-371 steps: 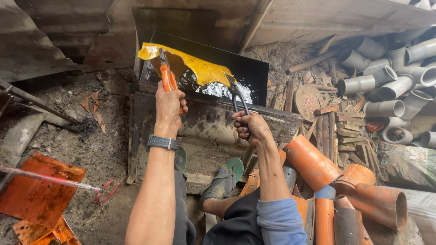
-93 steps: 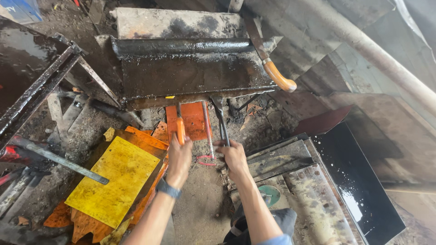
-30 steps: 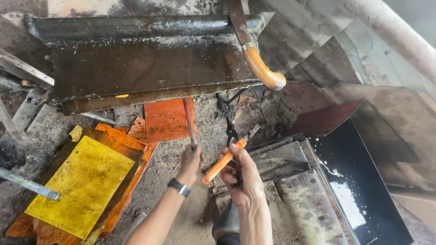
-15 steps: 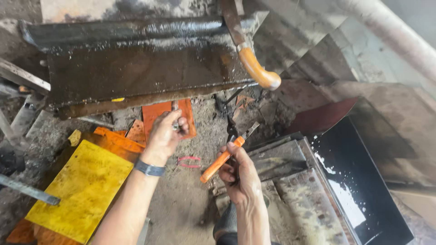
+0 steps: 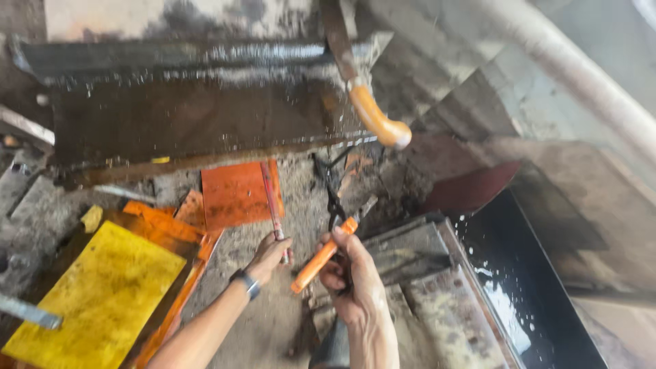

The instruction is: The person uses pliers and a scraper to dip yellow and orange plastic pieces into a black liquid bath, then removes them and places them on a nearby surface. The person repeats this process with different plastic items, including cylindrical pieces.

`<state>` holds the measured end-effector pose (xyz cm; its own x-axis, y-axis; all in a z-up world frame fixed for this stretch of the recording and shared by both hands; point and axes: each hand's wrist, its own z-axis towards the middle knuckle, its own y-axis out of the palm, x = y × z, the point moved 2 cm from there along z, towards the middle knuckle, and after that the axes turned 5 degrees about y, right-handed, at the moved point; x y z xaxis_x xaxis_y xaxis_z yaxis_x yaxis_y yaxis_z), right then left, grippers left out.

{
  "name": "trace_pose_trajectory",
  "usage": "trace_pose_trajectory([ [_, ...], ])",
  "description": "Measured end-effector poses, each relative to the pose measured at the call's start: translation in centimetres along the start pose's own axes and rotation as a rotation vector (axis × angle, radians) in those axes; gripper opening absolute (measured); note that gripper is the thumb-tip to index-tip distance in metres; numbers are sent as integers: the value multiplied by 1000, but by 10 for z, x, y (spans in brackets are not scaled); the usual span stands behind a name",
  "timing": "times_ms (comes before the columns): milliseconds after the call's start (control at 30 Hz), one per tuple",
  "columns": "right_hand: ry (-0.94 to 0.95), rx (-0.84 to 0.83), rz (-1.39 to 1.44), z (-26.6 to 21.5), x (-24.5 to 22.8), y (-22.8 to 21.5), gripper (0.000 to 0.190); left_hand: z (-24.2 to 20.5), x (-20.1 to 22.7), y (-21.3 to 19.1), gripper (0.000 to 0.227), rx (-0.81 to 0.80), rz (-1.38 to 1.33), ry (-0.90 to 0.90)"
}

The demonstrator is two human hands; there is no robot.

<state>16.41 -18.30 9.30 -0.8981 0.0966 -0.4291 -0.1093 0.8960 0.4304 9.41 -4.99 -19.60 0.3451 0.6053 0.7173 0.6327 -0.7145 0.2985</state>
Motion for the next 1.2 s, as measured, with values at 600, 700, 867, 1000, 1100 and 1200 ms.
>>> trace_pose_trajectory([
  [600,-57,18,-35,-3,10,0,22,62,-96,-3,38,503,458,98],
  [700,-65,71,-23,-11,15,-2,18,54,-93,-28,51,465,790,37],
  [867,-43,79,-11,-27,12,-14,24,65,-102,-15,32,406,439,-126],
  [1000,-42,37,-16,-21,-1,-15,25,96,-100,-2,35,429,458,-210],
  [1100,-102,-23,-44,-18,-10,-14,23,67,-98,0,51,380,357,-74],
  [1200,-123,-20,-55,-19,-16,-13,23,37,-55,2,37,361,302,70],
])
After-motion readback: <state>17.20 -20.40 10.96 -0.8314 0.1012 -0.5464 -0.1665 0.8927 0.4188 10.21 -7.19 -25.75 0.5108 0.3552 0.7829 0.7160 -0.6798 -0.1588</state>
